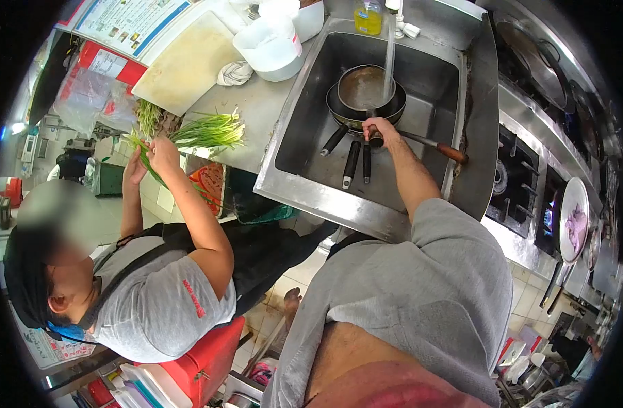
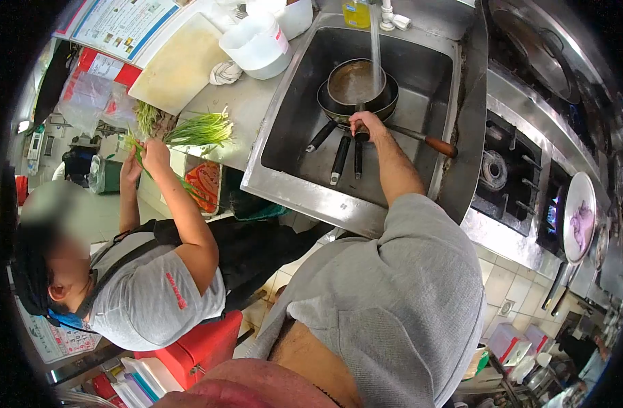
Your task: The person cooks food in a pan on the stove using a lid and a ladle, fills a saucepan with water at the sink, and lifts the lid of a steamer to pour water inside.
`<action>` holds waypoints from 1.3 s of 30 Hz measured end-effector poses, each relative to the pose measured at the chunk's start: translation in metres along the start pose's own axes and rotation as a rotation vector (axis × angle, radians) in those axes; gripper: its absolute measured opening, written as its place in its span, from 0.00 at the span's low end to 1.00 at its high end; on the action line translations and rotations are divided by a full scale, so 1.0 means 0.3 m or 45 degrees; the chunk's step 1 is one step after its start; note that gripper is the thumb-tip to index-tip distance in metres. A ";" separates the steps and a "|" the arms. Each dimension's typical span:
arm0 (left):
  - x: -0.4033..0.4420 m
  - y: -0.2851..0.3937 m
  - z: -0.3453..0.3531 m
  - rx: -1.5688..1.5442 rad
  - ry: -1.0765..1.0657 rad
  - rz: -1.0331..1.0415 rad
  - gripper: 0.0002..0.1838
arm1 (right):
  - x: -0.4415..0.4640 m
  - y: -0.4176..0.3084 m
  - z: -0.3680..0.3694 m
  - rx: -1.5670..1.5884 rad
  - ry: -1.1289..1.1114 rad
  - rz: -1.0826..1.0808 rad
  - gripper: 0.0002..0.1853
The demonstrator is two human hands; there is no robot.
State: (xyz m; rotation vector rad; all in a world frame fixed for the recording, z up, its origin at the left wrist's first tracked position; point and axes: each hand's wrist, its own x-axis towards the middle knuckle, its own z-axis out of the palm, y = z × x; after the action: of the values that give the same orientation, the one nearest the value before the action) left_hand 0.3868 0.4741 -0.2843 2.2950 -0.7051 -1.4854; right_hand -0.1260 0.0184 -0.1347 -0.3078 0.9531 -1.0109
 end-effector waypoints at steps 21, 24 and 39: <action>0.259 -0.008 -0.025 -0.867 -0.648 0.653 0.13 | -0.317 0.059 0.196 -1.949 0.797 -0.551 0.22; 0.280 -0.011 -0.042 -0.410 -0.304 0.420 0.15 | -0.375 0.032 0.233 -2.095 0.768 -0.525 0.18; 0.114 0.124 -0.072 -0.137 -0.039 -0.028 0.19 | -0.184 -0.109 0.111 -0.512 0.173 -0.123 0.06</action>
State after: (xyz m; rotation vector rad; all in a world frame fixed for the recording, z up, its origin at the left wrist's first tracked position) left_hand 0.4094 0.4241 -0.2824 2.2112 -0.5947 -1.5330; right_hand -0.1289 0.0403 -0.0657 -0.6307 1.2761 -0.9318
